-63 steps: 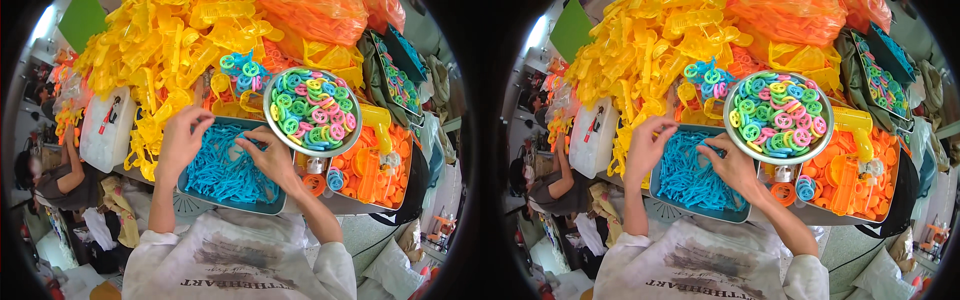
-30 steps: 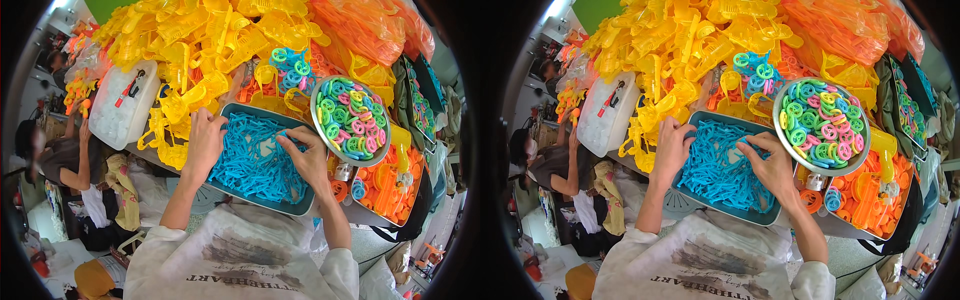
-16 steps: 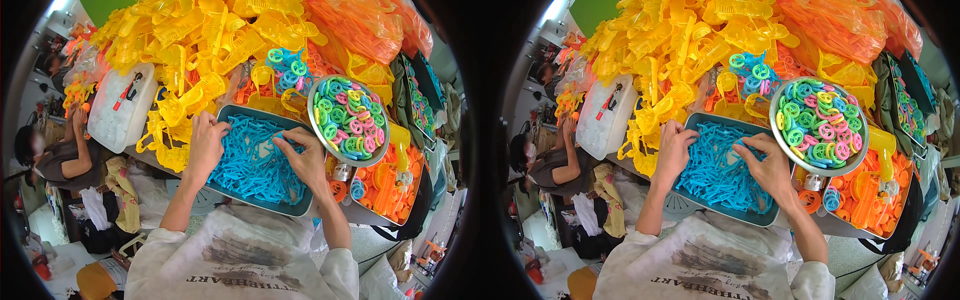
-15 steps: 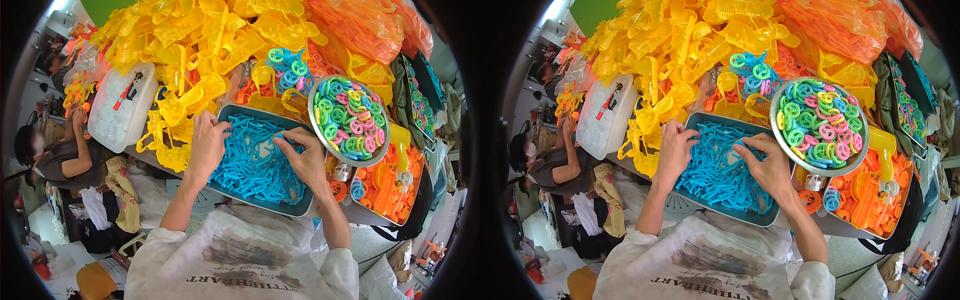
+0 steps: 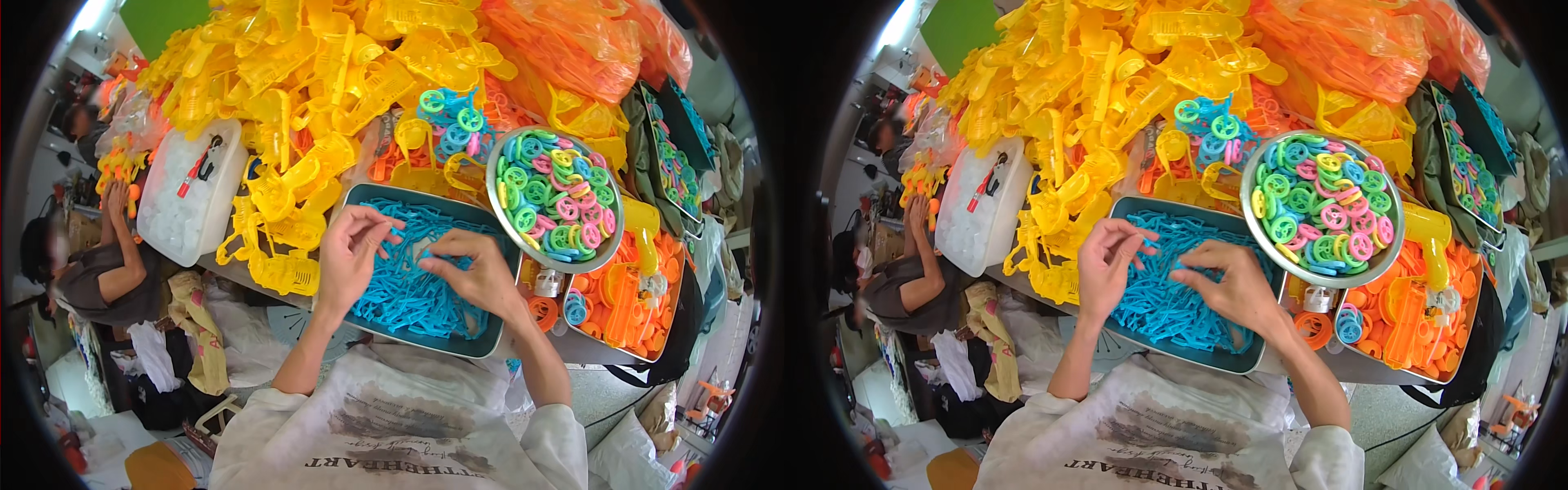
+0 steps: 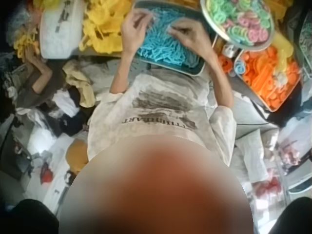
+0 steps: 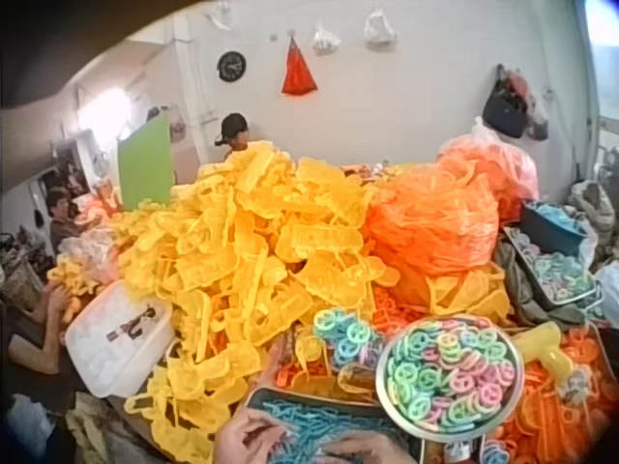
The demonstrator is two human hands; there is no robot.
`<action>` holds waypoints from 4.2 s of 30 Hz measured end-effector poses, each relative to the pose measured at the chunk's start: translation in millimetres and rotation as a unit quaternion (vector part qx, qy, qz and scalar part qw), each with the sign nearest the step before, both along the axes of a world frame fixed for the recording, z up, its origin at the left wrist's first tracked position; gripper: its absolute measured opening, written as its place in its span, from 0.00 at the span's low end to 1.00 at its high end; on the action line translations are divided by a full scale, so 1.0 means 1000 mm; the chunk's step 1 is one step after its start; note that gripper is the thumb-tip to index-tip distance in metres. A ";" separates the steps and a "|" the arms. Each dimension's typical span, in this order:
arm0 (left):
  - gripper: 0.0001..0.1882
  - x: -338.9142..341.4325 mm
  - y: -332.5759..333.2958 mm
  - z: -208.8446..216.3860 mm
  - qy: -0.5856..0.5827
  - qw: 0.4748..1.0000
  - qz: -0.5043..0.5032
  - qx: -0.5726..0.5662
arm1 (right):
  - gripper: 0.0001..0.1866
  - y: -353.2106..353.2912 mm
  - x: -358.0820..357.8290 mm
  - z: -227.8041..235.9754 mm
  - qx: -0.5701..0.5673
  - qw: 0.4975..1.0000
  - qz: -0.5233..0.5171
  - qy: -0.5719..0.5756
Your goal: The recorder is assembling small colorful plastic rings and sorting them into containers at a workbench.
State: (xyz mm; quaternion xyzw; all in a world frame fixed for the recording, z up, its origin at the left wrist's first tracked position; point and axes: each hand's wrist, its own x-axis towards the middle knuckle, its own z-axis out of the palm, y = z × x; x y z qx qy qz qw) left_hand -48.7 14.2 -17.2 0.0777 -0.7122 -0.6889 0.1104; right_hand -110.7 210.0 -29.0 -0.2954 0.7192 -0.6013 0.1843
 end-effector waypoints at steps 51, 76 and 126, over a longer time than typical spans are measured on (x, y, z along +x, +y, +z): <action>0.32 0.014 0.017 0.020 0.111 0.918 -0.212 -0.315 | 0.12 0.012 -0.011 -0.007 -0.062 0.958 0.108 -0.257; 0.19 -0.012 -0.011 0.001 -0.095 0.977 -0.190 -0.004 | 0.09 -0.001 0.005 0.001 -0.029 0.999 -0.035 -0.028; 0.06 -0.013 0.000 0.029 -0.109 0.971 -0.155 -0.146 | 0.16 -0.001 0.008 -0.001 -0.064 0.982 0.000 -0.178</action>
